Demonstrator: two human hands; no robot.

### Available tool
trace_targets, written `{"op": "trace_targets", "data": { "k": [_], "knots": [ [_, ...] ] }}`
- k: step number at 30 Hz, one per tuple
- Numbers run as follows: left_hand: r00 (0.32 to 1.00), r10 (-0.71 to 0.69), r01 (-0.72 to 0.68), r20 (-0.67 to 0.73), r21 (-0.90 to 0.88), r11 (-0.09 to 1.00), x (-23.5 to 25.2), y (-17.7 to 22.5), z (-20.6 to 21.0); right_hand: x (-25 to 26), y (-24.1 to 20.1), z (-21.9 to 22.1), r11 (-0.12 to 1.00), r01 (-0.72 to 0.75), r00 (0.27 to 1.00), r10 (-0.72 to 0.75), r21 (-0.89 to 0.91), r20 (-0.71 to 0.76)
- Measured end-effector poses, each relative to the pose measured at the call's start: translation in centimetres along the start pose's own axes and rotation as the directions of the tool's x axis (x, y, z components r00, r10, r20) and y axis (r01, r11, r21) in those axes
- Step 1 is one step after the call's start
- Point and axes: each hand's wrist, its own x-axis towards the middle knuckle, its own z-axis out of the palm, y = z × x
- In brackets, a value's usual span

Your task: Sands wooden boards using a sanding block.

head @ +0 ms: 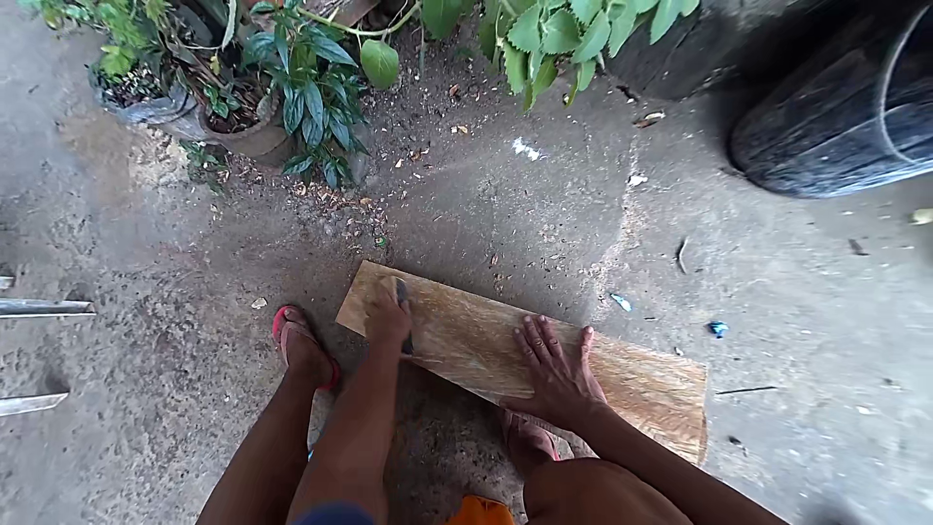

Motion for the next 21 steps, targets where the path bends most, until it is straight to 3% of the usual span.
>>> {"op": "trace_targets", "data": {
  "k": [2,7,10,14,19,21],
  "knots": [
    [0.998,-0.057,0.057,-0.028,0.001,0.998,1.3,0.3,0.2,0.0,0.1,-0.2,1.000,-0.007,1.000,0.007,-0.006,0.009],
    [0.991,0.128,-0.130,0.047,0.041,0.991,-6.0,-2.5,2.5,0.1,-0.1,-0.2,1.000,0.000,1.000,0.000,-0.001,0.010],
    [0.994,0.104,-0.104,0.026,0.018,0.994,-2.7,-2.6,0.8,-0.1,0.0,0.0,1.000,0.007,0.999,-0.008,-0.020,-0.033],
    [0.994,-0.104,0.103,-0.033,-0.037,0.994,4.2,-1.5,-1.2,0.1,0.0,0.2,0.999,0.007,0.997,-0.010,-0.039,-0.075],
    [0.995,0.091,-0.091,0.029,-0.012,0.996,-5.0,-2.3,2.2,-0.1,-0.1,0.1,0.999,0.003,0.998,-0.005,-0.041,-0.065],
    [0.990,0.129,-0.131,0.052,0.026,0.991,-4.9,-2.9,1.7,0.1,-0.2,0.2,0.999,0.004,0.998,-0.007,-0.052,-0.064]
  ]
}}
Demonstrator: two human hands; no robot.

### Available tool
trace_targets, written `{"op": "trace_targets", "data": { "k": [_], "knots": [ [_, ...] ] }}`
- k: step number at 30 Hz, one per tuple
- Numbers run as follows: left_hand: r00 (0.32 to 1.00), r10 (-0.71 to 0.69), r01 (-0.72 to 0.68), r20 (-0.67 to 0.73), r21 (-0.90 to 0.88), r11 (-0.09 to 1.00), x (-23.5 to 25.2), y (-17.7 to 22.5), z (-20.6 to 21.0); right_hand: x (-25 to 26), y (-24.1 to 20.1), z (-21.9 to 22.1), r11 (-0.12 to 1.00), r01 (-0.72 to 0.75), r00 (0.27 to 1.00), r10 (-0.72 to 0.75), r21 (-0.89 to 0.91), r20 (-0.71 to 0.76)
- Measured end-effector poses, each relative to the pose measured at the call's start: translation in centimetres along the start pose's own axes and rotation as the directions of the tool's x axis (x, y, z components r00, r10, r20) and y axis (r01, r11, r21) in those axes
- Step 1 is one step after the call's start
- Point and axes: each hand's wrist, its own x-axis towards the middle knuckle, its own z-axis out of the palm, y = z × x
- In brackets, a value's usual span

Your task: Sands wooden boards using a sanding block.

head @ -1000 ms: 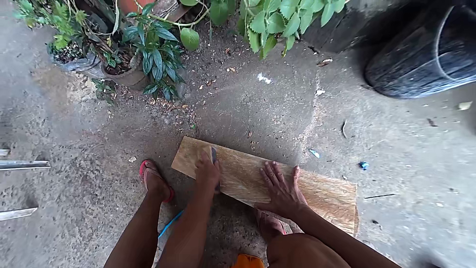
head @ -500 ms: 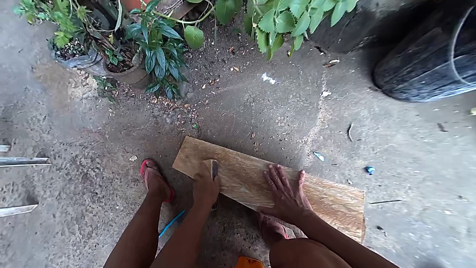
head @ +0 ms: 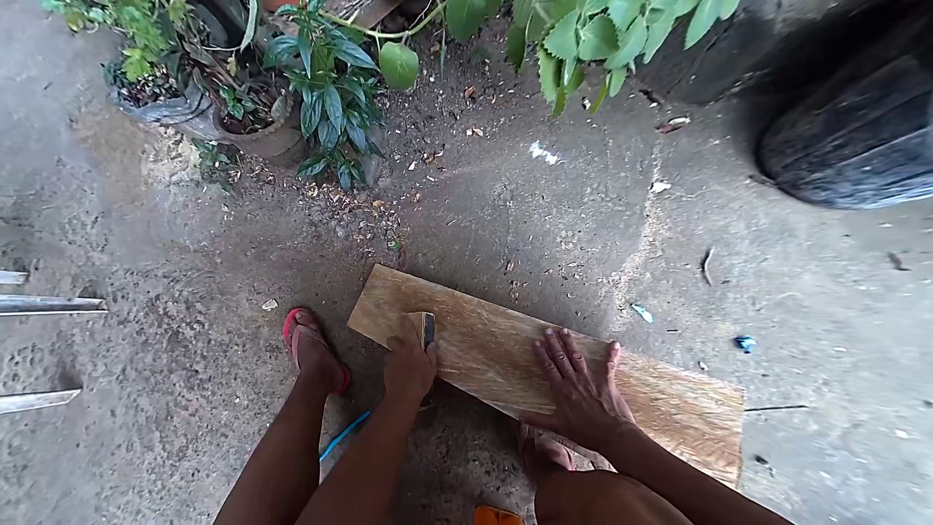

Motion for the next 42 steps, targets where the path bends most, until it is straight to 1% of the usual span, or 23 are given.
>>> {"op": "trace_targets", "data": {
  "k": [2,5,6,7,8,11,12,14,16,18,20,22,24,26,27,30,31,32,34,36,37,39,42],
  "knots": [
    [1.000,-0.024,0.024,-0.004,-0.002,1.000,3.0,-0.6,-1.7,-0.1,-0.1,0.1,1.000,-0.001,1.000,0.001,0.007,-0.016],
    [0.978,-0.202,0.201,-0.040,-0.046,0.979,10.2,-1.6,-4.3,0.0,-0.1,0.2,1.000,-0.008,1.000,0.009,0.021,-0.001],
    [0.971,-0.233,0.229,-0.060,-0.063,0.971,11.4,-1.7,-4.7,0.1,0.0,0.2,1.000,-0.009,1.000,0.009,0.016,-0.016],
    [0.971,-0.229,0.224,-0.070,-0.069,0.972,11.3,-1.6,-4.5,0.1,0.1,0.2,1.000,-0.006,1.000,0.006,0.007,-0.028],
    [0.979,-0.193,0.189,-0.069,-0.068,0.980,10.1,-1.6,-3.8,0.1,0.0,0.3,1.000,-0.001,0.999,0.001,0.004,-0.037],
    [0.999,-0.035,0.035,-0.013,-0.001,0.999,4.3,-3.1,-1.5,0.1,-0.2,0.2,1.000,0.006,0.999,-0.005,0.017,-0.041],
    [1.000,-0.008,0.007,0.019,0.041,0.999,3.5,-3.7,-1.3,0.1,-0.1,0.3,1.000,0.009,0.998,-0.008,0.011,-0.063],
    [0.999,0.017,-0.019,0.030,0.074,0.997,4.0,-4.3,-1.9,0.1,-0.1,0.6,1.000,0.018,0.993,-0.018,-0.001,-0.118],
    [0.999,-0.049,0.049,-0.012,0.009,0.999,6.9,-4.1,-3.3,0.0,-0.1,1.0,1.000,0.021,0.990,-0.023,-0.016,-0.136],
    [0.982,-0.184,0.182,-0.040,-0.053,0.982,10.8,-3.9,-4.8,-0.1,-0.2,0.9,0.999,0.020,0.992,-0.024,-0.031,-0.127],
    [0.966,-0.248,0.242,-0.073,-0.080,0.967,12.5,-3.5,-5.2,0.1,0.0,1.0,0.998,0.024,0.986,-0.032,-0.053,-0.162],
    [0.977,-0.207,0.204,-0.046,-0.057,0.977,10.4,-3.5,-4.0,0.1,-0.1,1.2,0.998,0.029,0.985,-0.038,-0.053,-0.169],
    [0.995,-0.100,0.100,0.003,0.012,0.995,7.5,-3.7,-3.1,0.2,-0.1,1.0,0.999,0.024,0.987,-0.031,-0.048,-0.158],
    [0.997,-0.065,0.063,0.032,0.048,0.997,7.2,-4.4,-3.4,0.1,-0.1,0.9,0.999,0.027,0.990,-0.032,-0.038,-0.140],
    [0.995,-0.091,0.090,0.027,0.035,0.995,8.3,-4.7,-3.9,0.1,0.0,0.8,0.999,0.032,0.989,-0.038,-0.041,-0.143],
    [0.964,-0.263,0.262,-0.033,-0.050,0.964,12.9,-4.7,-5.4,0.2,0.0,0.9,0.998,0.032,0.986,-0.040,-0.051,-0.161],
    [0.957,-0.287,0.284,-0.051,-0.059,0.957,13.3,-4.5,-5.3,0.2,0.1,1.0,0.998,0.027,0.986,-0.036,-0.057,-0.164],
    [0.959,-0.279,0.276,-0.051,-0.065,0.959,12.6,-4.3,-4.8,0.1,0.1,1.0,0.998,0.027,0.987,-0.035,-0.053,-0.156],
    [0.982,-0.186,0.183,-0.036,-0.069,0.981,9.2,-4.5,-3.4,0.1,0.0,1.1,0.999,0.028,0.986,-0.033,-0.034,-0.163],
    [0.995,-0.102,0.102,-0.002,-0.015,0.995,6.5,-5.1,-2.4,0.1,0.0,1.1,0.999,0.028,0.987,-0.031,-0.021,-0.160],
    [0.996,-0.086,0.086,0.009,0.005,0.996,6.3,-5.4,-2.6,0.1,0.0,1.1,0.999,0.029,0.987,-0.032,-0.020,-0.160],
    [0.992,-0.126,0.126,0.008,-0.016,0.992,7.9,-5.5,-3.6,-0.1,0.0,1.2,0.999,0.030,0.988,-0.032,-0.017,-0.152],
    [0.956,-0.290,0.286,-0.041,-0.088,0.954,12.8,-4.8,-5.4,0.0,0.0,1.2,1.000,0.025,0.989,-0.027,-0.016,-0.146]
  ]
}}
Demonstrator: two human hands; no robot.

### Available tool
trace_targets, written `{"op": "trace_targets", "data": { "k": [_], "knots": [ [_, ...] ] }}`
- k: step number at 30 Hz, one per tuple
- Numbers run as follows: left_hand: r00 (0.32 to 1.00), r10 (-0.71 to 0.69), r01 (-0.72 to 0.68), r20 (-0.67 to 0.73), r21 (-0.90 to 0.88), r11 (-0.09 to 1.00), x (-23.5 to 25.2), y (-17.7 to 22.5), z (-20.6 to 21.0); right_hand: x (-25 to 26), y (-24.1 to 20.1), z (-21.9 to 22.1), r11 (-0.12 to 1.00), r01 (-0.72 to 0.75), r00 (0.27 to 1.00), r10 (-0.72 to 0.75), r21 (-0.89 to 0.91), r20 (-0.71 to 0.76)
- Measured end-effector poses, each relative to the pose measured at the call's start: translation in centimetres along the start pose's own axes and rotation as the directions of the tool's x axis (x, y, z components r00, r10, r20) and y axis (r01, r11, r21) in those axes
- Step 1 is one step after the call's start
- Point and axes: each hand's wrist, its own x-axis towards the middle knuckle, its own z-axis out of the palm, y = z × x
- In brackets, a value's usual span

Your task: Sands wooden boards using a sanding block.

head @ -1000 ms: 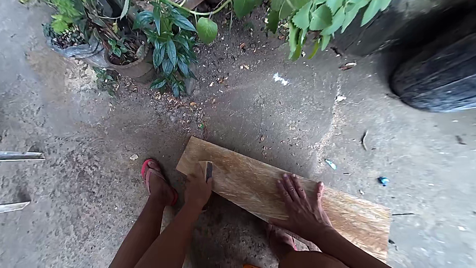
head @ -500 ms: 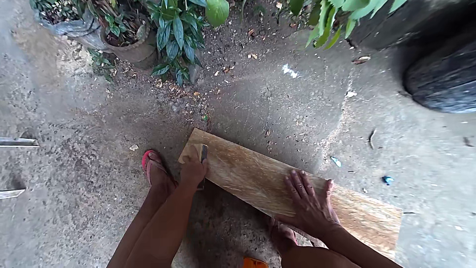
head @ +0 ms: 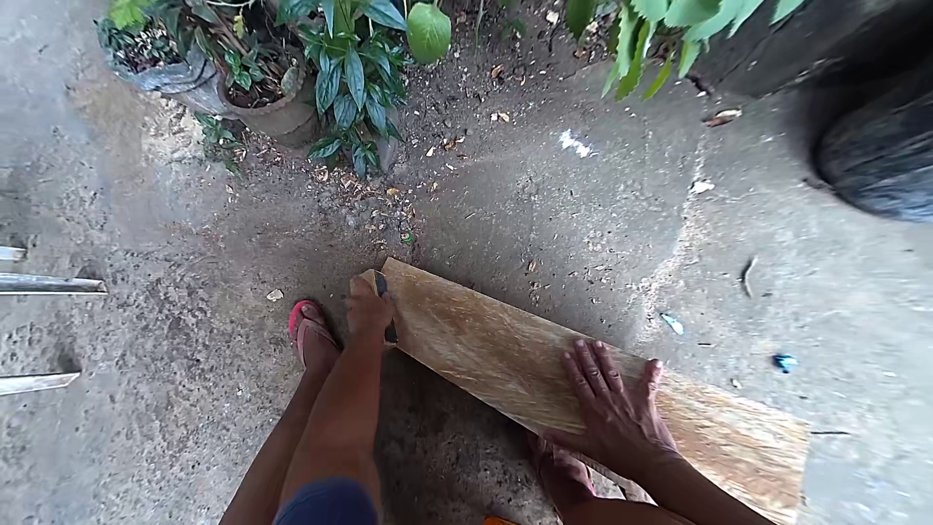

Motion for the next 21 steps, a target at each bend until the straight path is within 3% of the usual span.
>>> {"op": "trace_targets", "data": {
  "k": [2,7,13,18,21],
  "knots": [
    [1.000,0.004,-0.003,-0.022,0.018,1.000,-0.1,0.6,0.5,0.1,0.2,0.1,1.000,0.003,1.000,-0.003,-0.015,-0.014],
    [0.980,0.180,-0.190,0.086,0.130,0.973,-5.0,-0.9,1.5,0.1,0.1,0.0,1.000,0.002,1.000,-0.003,-0.021,-0.014],
    [0.998,0.050,-0.052,-0.023,-0.056,0.997,1.8,2.1,-0.5,0.0,-0.1,0.1,0.999,0.012,0.999,-0.014,-0.043,-0.035],
    [0.990,0.131,-0.133,0.045,0.067,0.989,-4.4,0.3,1.6,0.1,0.0,0.0,0.999,0.009,1.000,-0.009,-0.033,-0.020],
    [0.992,0.110,-0.114,0.060,0.064,0.991,-2.9,0.9,0.6,-0.1,0.1,0.1,1.000,0.013,1.000,-0.013,-0.025,-0.021]
  ]
}}
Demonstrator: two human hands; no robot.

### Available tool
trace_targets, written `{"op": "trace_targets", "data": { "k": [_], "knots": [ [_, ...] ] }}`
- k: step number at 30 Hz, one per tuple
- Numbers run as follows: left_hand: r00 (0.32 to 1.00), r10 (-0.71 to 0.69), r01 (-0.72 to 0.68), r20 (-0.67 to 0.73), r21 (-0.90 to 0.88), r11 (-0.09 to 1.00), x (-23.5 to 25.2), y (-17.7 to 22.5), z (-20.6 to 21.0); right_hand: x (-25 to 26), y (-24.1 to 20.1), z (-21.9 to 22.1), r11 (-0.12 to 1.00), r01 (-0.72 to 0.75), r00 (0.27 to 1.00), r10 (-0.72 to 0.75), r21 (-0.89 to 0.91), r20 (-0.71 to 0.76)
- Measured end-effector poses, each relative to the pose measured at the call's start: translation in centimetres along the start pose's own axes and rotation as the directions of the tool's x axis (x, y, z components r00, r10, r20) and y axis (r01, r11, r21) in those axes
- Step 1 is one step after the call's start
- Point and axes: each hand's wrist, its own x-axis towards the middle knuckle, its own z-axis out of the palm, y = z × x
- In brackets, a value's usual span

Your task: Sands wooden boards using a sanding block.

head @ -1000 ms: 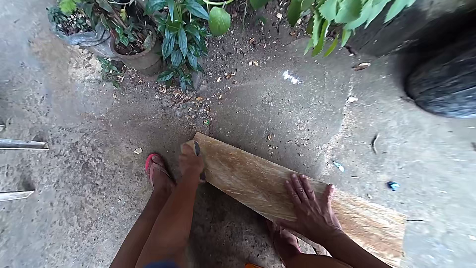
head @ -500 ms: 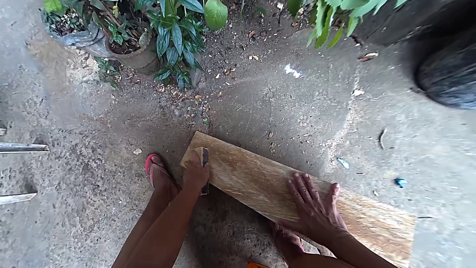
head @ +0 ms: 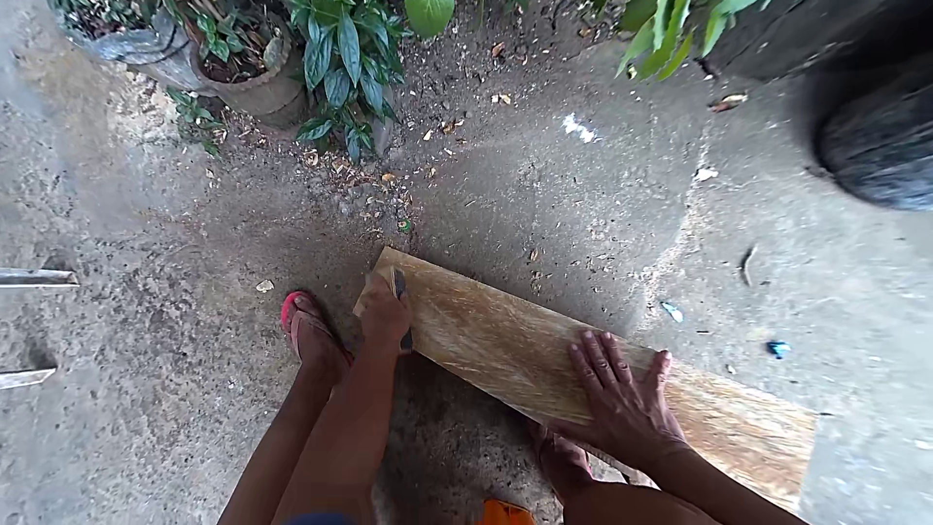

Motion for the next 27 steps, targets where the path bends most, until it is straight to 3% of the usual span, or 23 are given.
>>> {"op": "trace_targets", "data": {
  "k": [4,9,11,15,21,27],
  "knots": [
    [0.990,-0.107,0.089,-0.090,-0.191,0.978,5.6,0.3,-1.7,0.2,0.2,0.0,1.000,0.005,0.999,-0.005,-0.007,-0.032],
    [0.995,-0.098,0.097,-0.021,-0.027,0.995,-0.3,0.3,0.3,0.0,-0.1,-0.1,1.000,-0.011,1.000,0.010,0.017,0.012],
    [0.996,-0.087,0.087,-0.010,-0.009,0.996,0.7,0.3,-0.4,0.0,-0.1,-0.1,1.000,-0.010,1.000,0.010,0.010,0.009],
    [0.987,-0.136,0.122,-0.082,-0.154,0.981,5.8,0.2,-2.1,0.2,0.3,0.2,1.000,0.006,0.999,-0.006,-0.020,-0.039],
    [0.995,-0.099,0.100,-0.022,0.037,0.994,0.2,0.6,0.1,0.2,0.2,-0.1,1.000,-0.001,1.000,0.001,0.005,0.003],
    [0.990,-0.094,0.085,-0.102,-0.097,0.992,5.5,0.5,-1.2,0.2,0.1,-0.1,1.000,0.003,1.000,-0.003,-0.020,0.001]
  ]
}}
